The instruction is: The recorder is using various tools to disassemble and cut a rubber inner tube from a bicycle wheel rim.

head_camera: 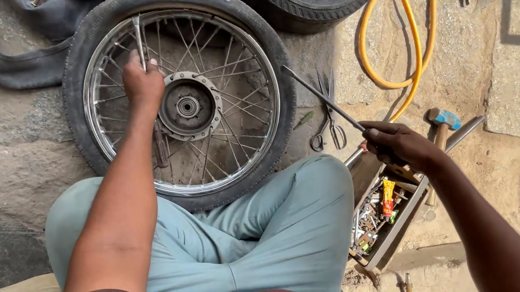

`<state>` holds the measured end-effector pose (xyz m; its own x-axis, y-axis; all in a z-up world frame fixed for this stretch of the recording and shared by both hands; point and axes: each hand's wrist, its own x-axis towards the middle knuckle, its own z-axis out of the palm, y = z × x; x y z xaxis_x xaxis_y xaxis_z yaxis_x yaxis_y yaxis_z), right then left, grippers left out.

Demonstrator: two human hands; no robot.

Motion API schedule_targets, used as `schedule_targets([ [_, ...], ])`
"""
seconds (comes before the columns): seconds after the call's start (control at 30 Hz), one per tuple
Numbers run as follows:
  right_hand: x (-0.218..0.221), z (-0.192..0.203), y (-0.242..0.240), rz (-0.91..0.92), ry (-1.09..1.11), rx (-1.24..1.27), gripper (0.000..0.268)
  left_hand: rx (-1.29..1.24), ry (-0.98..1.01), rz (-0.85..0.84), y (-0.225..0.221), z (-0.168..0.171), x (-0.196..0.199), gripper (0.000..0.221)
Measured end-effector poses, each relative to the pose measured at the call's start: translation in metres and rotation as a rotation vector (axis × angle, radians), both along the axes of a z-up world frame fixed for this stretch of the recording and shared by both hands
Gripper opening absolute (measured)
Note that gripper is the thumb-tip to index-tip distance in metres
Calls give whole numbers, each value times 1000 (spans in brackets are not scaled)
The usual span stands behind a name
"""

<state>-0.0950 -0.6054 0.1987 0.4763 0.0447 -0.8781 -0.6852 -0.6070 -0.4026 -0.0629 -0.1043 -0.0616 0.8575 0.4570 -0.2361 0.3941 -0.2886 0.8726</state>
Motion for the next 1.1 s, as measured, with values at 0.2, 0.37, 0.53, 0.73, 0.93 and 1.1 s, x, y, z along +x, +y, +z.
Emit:
schedule_targets([
  [0.2,82,-10,-35,85,255,-46,47,-6,-19,5,-5,6,11,15],
  [0.37,162,-14,-13,274,379,-130,44,9,61,6,-7,5,7,11],
  [0.53,133,24,53,403,342,-295,38,5,104,2,-14,12,-10,11],
  [0.73,-22,6,165,-238,248,-285,25,291,39,1,-21,18,-1,16],
  [0.93,-161,-179,301,-902,79,390,10,114,12,46,-12,-7,15,9],
  [1.1,-166,-214,293,-602,-81,302,18,-114,-41,104,-3,-16,11,29],
])
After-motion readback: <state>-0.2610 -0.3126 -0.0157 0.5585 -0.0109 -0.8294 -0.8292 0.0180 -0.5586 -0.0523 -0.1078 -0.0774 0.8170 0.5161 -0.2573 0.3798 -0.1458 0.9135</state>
